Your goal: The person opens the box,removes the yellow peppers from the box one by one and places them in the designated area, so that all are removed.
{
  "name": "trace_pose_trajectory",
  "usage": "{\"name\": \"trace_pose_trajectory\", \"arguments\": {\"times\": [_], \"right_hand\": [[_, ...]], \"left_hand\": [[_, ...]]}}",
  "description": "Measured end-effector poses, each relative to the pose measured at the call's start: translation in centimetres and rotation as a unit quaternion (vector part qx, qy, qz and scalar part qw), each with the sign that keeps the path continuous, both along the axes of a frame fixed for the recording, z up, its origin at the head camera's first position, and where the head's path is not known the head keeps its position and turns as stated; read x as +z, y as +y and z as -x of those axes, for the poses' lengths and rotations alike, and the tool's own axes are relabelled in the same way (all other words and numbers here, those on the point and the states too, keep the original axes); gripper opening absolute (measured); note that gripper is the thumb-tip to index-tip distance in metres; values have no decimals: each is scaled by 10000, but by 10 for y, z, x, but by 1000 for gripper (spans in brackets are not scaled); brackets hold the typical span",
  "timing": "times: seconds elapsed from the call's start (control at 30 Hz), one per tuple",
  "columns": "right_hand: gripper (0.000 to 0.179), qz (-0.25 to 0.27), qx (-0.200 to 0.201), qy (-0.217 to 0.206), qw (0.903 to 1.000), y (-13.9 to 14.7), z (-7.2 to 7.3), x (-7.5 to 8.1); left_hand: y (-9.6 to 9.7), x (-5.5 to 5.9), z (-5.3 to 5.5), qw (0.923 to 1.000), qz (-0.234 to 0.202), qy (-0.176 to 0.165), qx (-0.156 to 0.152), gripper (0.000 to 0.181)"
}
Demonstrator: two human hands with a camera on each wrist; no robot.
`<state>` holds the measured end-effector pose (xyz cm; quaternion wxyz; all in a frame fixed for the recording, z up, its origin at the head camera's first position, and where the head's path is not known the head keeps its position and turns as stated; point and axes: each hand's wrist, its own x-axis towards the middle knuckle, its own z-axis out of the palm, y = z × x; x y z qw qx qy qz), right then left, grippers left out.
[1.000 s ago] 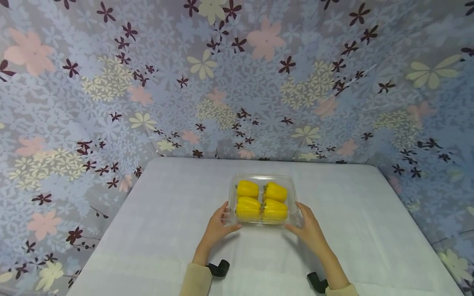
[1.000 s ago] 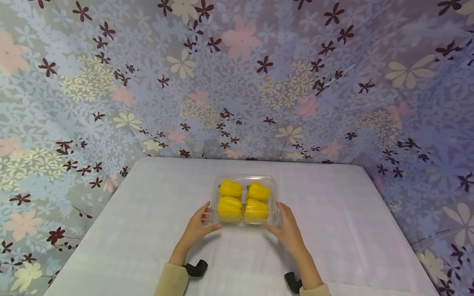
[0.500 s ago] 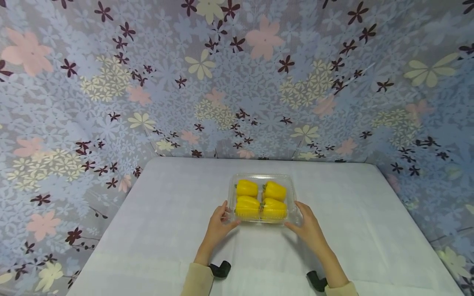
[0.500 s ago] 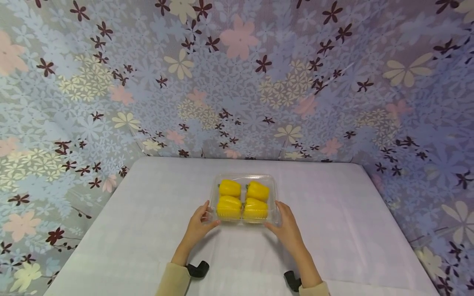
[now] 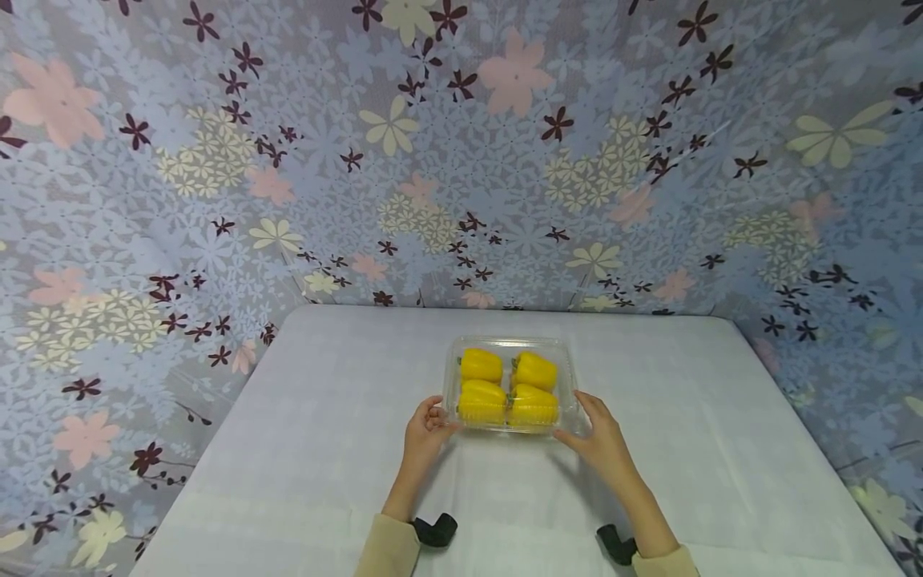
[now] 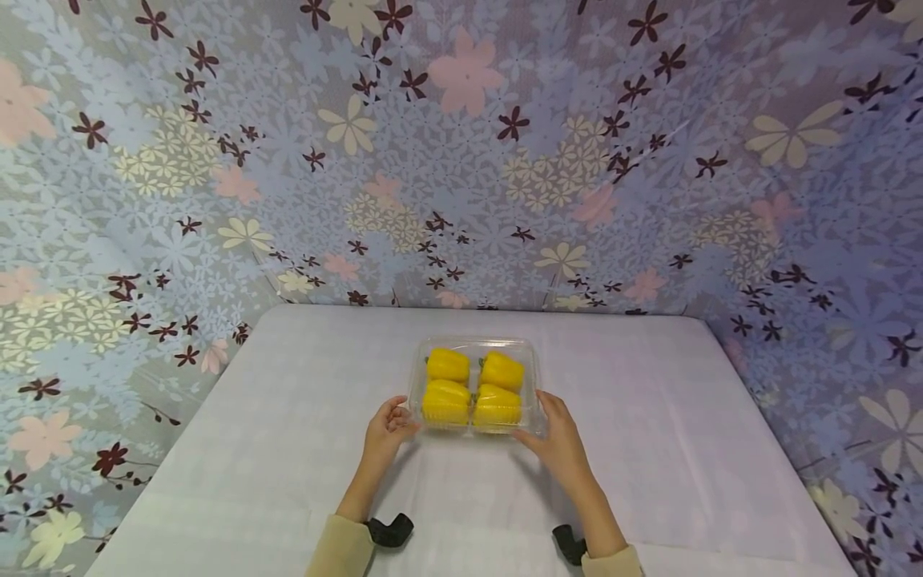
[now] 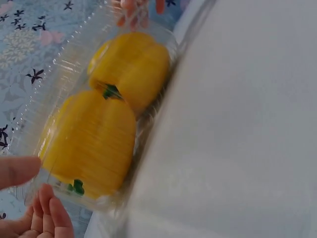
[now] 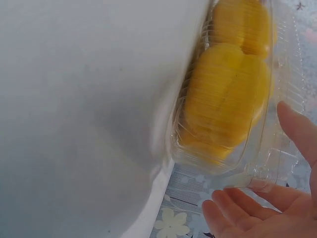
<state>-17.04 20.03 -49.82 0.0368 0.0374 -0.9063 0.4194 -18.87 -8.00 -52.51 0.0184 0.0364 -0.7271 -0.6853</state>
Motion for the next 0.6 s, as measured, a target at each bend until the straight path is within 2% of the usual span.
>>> {"name": "trace_pose_trajectory", "arguments": {"times": [0.07,0.17,0.33,0.6], "right_hand": [[77,37,-16,37,10000,0,1,-1],[75,70,-26,206,9998,0,4,-2],[71,10,-85,453,9989,0,7,-2],[71,123,-135,379,9991,1,11,-2]], "left_hand": [[1,1,1,9993,-331,-155,124,51],[3,2,2,9981,-565,-155,212,47],[5,-1,5,9979,-563,-123,305,45],[11,0,7,9986,-357,-40,399,42]]}}
